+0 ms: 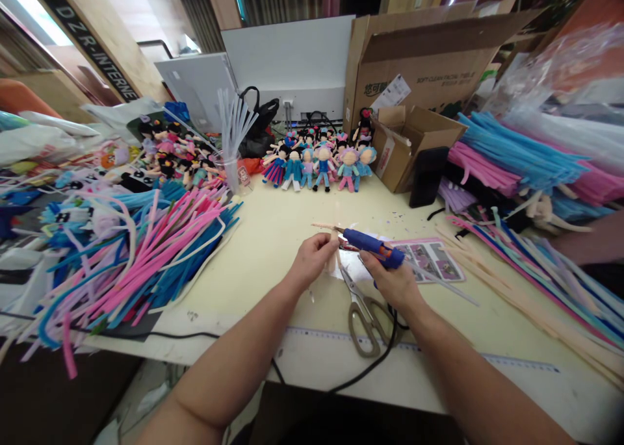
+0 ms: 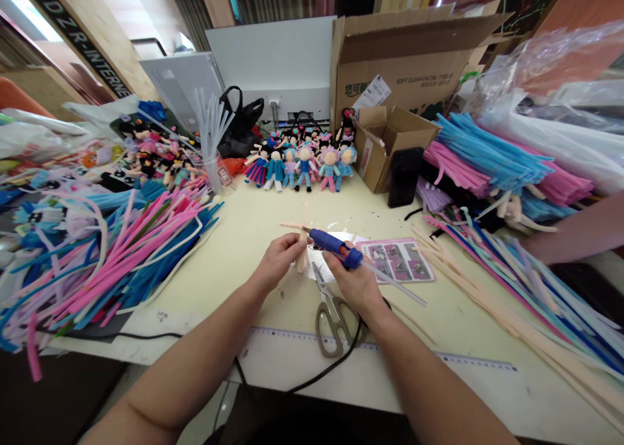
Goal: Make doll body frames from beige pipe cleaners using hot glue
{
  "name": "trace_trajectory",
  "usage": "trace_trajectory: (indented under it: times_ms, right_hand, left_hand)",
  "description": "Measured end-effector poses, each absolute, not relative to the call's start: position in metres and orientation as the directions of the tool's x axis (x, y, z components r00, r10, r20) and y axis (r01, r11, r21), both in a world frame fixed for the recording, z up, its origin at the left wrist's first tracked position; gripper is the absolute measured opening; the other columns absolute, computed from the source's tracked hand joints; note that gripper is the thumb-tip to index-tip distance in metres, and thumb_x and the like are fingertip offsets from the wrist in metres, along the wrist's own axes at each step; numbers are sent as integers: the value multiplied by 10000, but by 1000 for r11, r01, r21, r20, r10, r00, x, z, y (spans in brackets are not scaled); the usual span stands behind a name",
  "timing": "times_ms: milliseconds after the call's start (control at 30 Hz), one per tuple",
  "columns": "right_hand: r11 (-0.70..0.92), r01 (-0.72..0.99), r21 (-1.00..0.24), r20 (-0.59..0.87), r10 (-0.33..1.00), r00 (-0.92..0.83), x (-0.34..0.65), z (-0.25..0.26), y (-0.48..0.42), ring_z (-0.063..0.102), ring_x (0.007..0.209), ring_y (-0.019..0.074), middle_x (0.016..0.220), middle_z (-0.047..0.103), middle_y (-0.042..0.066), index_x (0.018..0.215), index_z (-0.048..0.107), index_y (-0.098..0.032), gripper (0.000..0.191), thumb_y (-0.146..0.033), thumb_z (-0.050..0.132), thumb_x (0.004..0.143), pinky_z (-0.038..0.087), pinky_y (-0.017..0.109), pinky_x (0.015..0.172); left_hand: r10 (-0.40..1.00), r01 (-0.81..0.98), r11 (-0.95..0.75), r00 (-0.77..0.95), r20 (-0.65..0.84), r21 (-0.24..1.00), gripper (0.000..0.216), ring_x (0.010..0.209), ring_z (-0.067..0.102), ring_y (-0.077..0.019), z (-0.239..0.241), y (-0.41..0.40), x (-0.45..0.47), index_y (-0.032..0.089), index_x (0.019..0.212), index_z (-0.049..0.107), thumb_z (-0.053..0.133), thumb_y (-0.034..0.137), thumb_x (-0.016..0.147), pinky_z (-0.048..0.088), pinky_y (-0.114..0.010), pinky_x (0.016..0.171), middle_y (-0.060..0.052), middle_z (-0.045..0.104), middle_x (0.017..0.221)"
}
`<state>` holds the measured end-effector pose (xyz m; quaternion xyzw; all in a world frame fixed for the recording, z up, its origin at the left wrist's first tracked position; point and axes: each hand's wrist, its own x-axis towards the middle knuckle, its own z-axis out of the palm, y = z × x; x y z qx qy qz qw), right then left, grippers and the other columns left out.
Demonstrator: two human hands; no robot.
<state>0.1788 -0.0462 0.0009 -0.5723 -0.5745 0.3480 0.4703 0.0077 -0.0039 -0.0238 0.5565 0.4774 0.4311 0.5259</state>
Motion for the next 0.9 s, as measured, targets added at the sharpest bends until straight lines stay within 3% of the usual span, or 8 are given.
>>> trace_trajectory:
  times_ms: [533, 900]
  right_hand:
    - [85, 363, -928, 139, 982, 124, 177, 4, -47, 436, 531, 130, 587, 496, -10, 657, 553, -191, 306, -492, 560, 709, 419, 290, 550]
    - [122, 365, -923, 174, 978, 112, 179, 2, -47, 454, 539, 125, 595, 529, -10, 695, 587, -183, 299, -478, 558, 737, 416, 273, 537]
  left_hand:
    - [985, 18, 57, 160, -59, 998, 396, 608, 471, -104, -19, -4, 8, 130, 901, 676, 611, 476, 720, 343, -236, 572, -17, 599, 722]
    - [982, 91, -22, 187, 4, 996, 366, 655, 494, -122, -19, -7, 8, 128, 887, 665, 576, 461, 762, 362, -250, 614, -21, 598, 737]
